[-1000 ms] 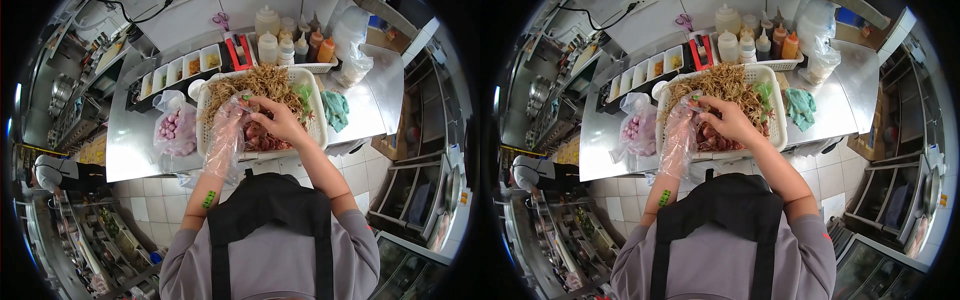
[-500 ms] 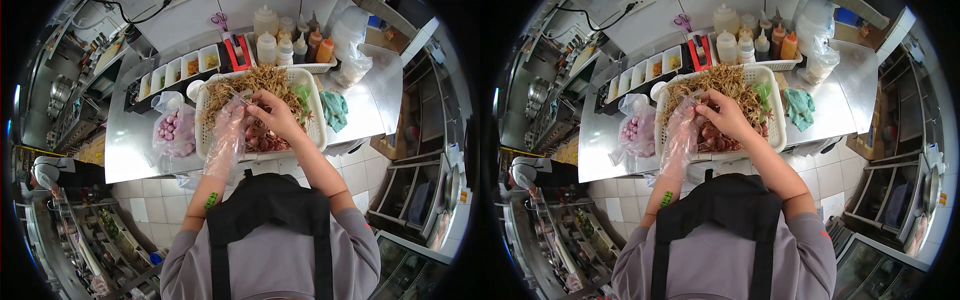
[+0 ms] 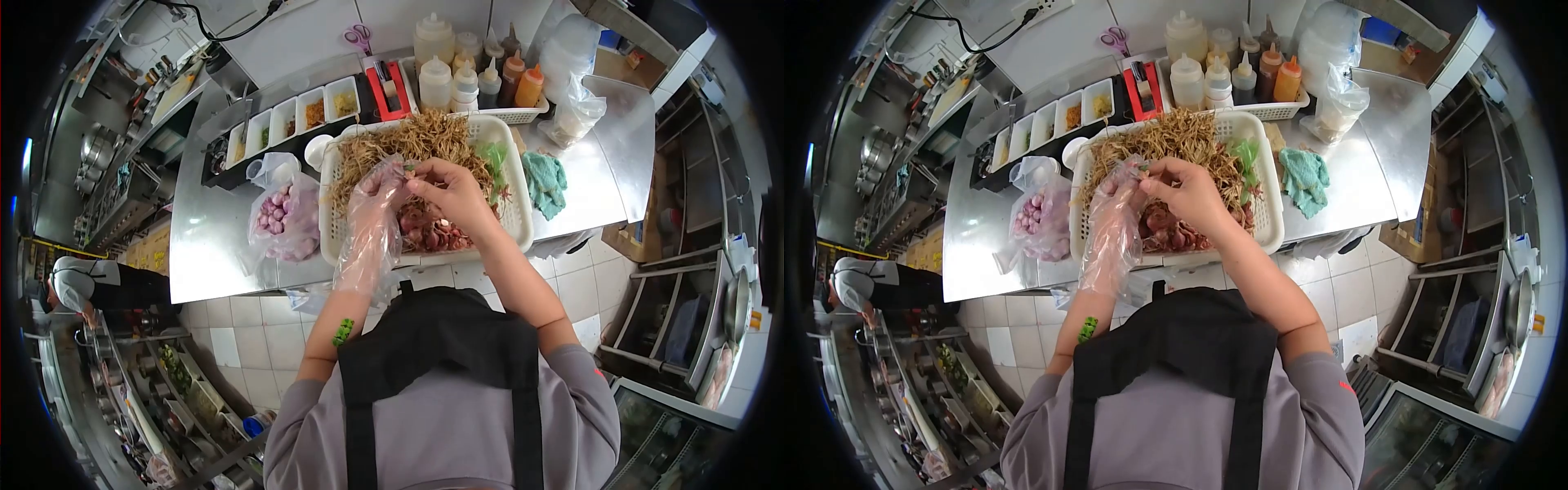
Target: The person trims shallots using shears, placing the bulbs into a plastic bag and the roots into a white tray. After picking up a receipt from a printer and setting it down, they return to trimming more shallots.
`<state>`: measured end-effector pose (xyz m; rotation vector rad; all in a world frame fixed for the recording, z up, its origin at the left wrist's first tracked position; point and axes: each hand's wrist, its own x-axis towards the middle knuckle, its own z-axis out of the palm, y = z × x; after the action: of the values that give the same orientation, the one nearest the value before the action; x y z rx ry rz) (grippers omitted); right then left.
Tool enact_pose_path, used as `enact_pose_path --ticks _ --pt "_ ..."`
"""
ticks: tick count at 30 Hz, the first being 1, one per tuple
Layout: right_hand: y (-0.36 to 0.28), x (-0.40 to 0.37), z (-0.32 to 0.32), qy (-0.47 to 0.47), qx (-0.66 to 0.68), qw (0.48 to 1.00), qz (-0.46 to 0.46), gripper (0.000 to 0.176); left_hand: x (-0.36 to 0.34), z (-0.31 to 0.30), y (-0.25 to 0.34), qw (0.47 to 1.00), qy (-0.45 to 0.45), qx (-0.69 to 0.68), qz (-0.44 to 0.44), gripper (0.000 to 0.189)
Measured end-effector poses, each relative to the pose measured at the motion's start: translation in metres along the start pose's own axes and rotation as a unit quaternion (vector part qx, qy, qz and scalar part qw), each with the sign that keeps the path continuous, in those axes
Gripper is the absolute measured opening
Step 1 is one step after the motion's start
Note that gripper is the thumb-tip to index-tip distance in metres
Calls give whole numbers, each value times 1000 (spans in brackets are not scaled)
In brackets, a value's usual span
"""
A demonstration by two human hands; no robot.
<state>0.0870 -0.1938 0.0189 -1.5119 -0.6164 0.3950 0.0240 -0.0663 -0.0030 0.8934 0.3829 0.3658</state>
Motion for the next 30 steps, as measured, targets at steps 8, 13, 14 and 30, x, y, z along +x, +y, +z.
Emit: enact_pose_path --ticks 8,13,14,30 --pt "10 7 -18 23 19 998 53 22 -4 -10 5 984 -116 -132 -14 29" --pt "5 0 -22 68 -125 990 10 30 -2 -12 6 961 -128 -244 -36 31" --pt "5 -3 -19 55 -116 991 -33 34 -4 -11 6 966 -116 -229 -33 29" --pt "-5 -9 -3 -35 -90 994 -45 35 -12 -1 9 980 -111 -167 15 31"
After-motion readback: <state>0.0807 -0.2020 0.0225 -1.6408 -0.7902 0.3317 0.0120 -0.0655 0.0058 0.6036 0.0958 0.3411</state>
